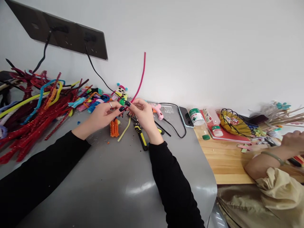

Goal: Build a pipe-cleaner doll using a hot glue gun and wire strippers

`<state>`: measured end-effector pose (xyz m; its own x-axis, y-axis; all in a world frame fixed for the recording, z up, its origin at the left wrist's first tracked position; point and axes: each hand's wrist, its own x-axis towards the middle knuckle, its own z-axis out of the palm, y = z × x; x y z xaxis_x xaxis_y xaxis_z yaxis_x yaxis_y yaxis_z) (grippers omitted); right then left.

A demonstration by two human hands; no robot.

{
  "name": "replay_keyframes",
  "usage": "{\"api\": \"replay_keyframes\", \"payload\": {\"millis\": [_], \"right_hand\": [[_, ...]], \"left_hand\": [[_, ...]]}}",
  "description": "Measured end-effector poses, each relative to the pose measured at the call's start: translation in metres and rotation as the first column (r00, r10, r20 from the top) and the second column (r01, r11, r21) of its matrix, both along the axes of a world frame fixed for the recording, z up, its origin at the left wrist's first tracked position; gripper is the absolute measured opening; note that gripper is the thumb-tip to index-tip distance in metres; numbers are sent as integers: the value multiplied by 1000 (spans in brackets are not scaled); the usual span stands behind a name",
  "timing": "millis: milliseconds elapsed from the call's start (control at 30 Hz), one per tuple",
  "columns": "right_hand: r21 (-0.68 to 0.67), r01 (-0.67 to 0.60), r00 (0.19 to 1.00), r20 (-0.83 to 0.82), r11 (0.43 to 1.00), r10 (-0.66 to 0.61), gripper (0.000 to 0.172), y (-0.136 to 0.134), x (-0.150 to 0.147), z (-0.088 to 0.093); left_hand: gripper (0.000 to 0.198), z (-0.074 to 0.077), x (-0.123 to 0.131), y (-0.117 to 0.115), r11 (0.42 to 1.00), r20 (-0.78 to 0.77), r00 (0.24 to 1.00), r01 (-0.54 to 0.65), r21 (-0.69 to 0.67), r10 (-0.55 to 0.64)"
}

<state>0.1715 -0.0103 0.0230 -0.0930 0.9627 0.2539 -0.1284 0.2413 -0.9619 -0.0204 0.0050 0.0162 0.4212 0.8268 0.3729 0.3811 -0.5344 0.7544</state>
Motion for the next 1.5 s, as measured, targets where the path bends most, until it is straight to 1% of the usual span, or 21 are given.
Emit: {"api": "replay_keyframes", "payload": {"millis": [100, 167, 200, 267, 333, 400, 467, 567, 700, 833, 900, 1033, 1100, 1133, 1200, 1267, 1367, 1500], "right_hand": [[12, -24, 999, 48, 1000, 24, 43, 2, 2, -2], [7, -31, 998, 58, 999, 31, 42, 2, 2, -3], [4, -27, 998, 52, 1000, 27, 42, 2, 2, -3], [-15, -4, 1000, 15, 1000, 4, 42, 2, 2, -2], [-56, 10, 999, -53, 998, -13, 41, 1, 1, -1], [-104, -9, 992, -127, 995, -4, 41, 0, -2, -1], [-136, -46, 983, -181, 990, 21, 43, -2, -6, -1], [-174, -71, 979, -200, 982, 36, 45, -3, -11, -3], [-201, -25, 984, -180, 979, -11, 48, -2, -12, -4], [-162, 24, 987, -155, 986, -50, 46, -1, -9, -4], [-143, 36, 991, -124, 989, -54, 46, 0, -8, -5], [-120, 52, 998, -36, 991, -56, 47, 2, -8, -9], [-123, 57, 998, -12, 991, -58, 47, 2, -9, -11], [-127, 62, 998, -10, 990, -64, 47, 2, -9, -12], [-141, 74, 996, -32, 987, -80, 46, 2, -8, -11], [-163, 72, 992, -89, 984, -87, 45, 1, -7, -9], [-205, 35, 981, -181, 978, -73, 46, -1, -8, -6], [-230, -37, 974, -226, 972, -17, 48, -2, -13, -7]], "left_hand": [[28, -3, -1, 3, 998, -88, 995, 55, 30, -52], [26, -3, -1, 3, 997, -99, 993, 63, 38, -59], [26, -3, 0, 3, 998, -79, 996, 50, 25, -48], [28, -2, 0, 2, 1000, 11, 1000, 9, -28, -9], [33, -2, 1, 1, 996, 120, 992, -22, -85, 32], [39, -2, 2, 0, 992, 196, 979, -30, -121, 54], [43, -4, 3, 1, 992, 223, 973, -27, -120, 53], [41, -4, 4, 2, 997, 223, 974, -30, -78, 47], [36, -2, 3, 1, 998, 179, 982, -48, -37, 54], [30, 1, 1, -1, 999, 86, 996, -28, -16, 29], [28, 3, 0, -2, 1000, 31, 1000, 8, -14, -8], [29, 4, -1, 0, 992, -93, 988, 124, -3, -124], [30, 3, -1, 1, 987, -118, 980, 163, -6, -163], [30, 2, 0, 1, 987, -111, 980, 162, -13, -163], [30, 1, 0, 2, 992, -52, 991, 119, -51, -122], [31, -1, 1, 3, 991, 63, 996, 63, -120, -56], [37, -3, 0, 4, 981, 205, 979, 41, -188, -1], [38, -9, 1, 6, 980, 242, 970, 48, -193, 0]]}}
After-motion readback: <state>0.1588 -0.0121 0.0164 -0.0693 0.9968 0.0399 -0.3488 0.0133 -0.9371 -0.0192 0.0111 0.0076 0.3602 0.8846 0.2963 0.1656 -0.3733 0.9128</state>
